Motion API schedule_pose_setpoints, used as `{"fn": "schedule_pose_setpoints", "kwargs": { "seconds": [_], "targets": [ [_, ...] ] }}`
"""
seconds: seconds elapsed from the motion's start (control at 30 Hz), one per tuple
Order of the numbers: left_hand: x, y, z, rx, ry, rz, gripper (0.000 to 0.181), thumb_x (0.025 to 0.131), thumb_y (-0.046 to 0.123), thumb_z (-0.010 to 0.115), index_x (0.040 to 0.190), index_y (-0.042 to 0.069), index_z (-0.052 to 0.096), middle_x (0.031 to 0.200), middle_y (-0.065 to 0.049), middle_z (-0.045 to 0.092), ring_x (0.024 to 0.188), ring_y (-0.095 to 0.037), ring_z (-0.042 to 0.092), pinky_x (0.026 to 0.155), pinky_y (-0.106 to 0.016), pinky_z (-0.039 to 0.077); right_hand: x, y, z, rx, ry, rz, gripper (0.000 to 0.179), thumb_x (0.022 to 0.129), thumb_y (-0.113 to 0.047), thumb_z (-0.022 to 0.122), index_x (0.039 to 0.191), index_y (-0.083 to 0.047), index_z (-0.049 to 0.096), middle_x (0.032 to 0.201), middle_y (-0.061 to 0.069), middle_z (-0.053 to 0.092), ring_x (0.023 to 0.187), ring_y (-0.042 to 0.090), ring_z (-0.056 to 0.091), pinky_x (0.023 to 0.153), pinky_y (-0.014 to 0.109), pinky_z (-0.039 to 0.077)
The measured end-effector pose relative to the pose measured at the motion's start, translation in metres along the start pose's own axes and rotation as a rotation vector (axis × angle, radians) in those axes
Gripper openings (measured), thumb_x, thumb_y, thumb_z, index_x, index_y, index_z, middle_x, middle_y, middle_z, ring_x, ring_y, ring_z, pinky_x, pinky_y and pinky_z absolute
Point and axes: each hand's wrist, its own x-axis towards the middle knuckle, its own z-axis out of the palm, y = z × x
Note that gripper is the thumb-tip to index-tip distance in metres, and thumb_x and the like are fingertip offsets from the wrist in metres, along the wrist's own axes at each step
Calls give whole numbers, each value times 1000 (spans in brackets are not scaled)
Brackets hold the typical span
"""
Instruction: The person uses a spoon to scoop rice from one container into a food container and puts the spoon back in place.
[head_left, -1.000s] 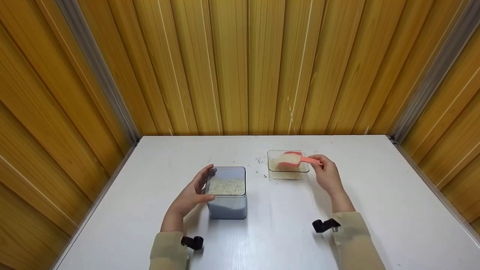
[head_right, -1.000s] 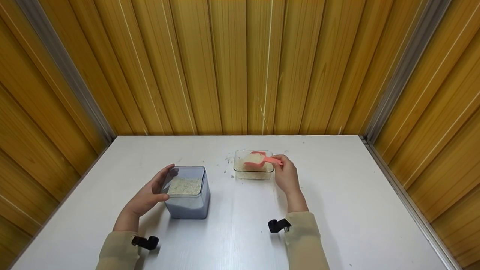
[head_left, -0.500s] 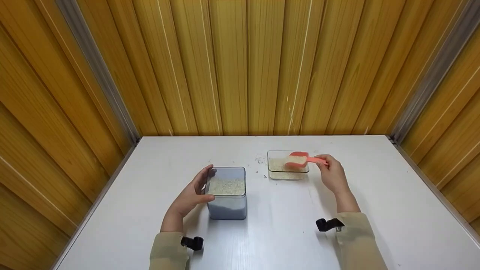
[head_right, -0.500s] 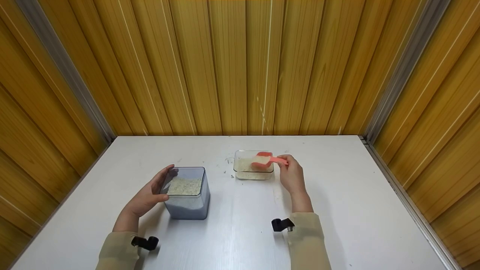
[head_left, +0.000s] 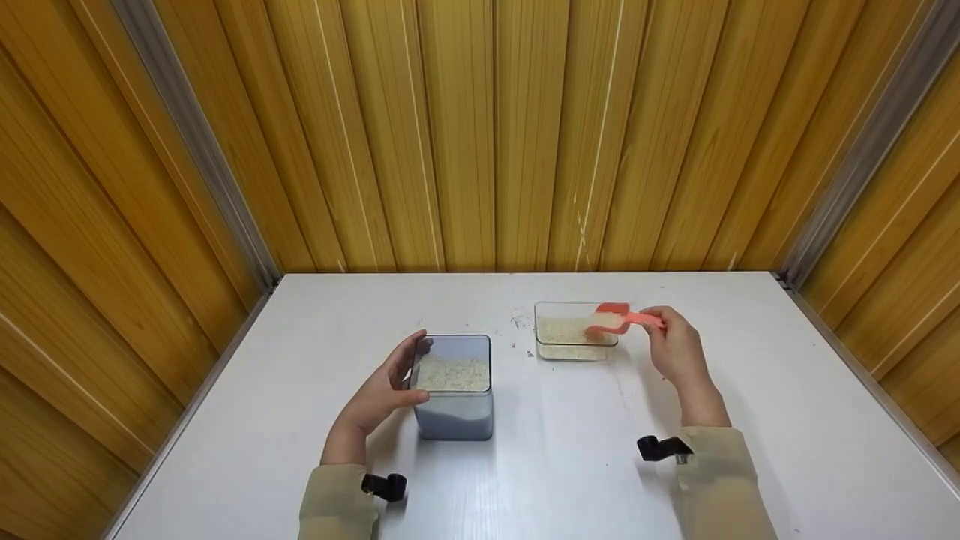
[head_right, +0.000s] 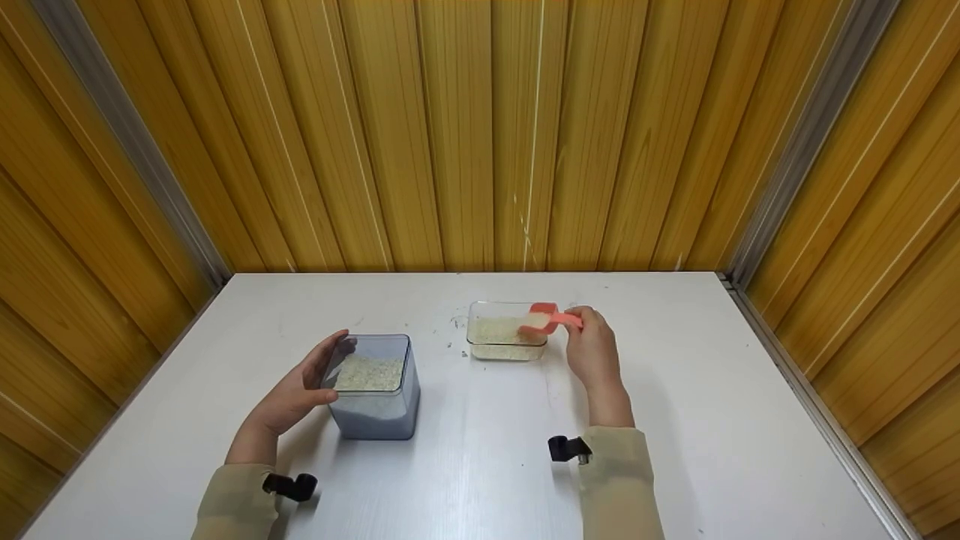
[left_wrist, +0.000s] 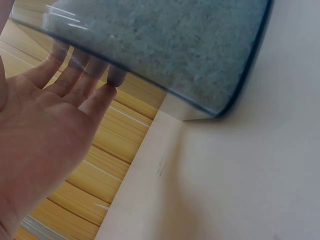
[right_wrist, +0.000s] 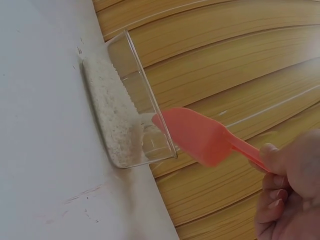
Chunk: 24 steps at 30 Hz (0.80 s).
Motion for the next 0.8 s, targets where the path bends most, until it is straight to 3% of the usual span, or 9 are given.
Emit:
{"fn": "schedule_pose_setpoints", "kwargs": {
  "seconds": [0.27,0.6,0.8],
  "targets": [
    [1,0,0,1,5,-6,114,78,31,91,166,21,18,175,-8,9,163,-28,0,132,-49,5,-5,-10,-4,-79,36,-83,27,107,-10,53,128,6,58,124,28,62,112,42,62,98,57,53],
    [1,0,-1,4,1,-8,113,79,30,90,166,21,18,175,-6,9,163,-25,0,132,-48,4,-9,-16,-4,-188,123,-224,25,102,-3,59,123,9,60,116,28,63,107,46,65,93,59,55],
    [0,0,-1,9,4,-7,114,78,31,91,166,21,18,175,-6,9,163,-27,0,132,-48,5,-9,-18,-5,-181,113,-222,25,102,-4,59,123,9,60,116,28,63,106,45,65,92,59,55]
  ]
}}
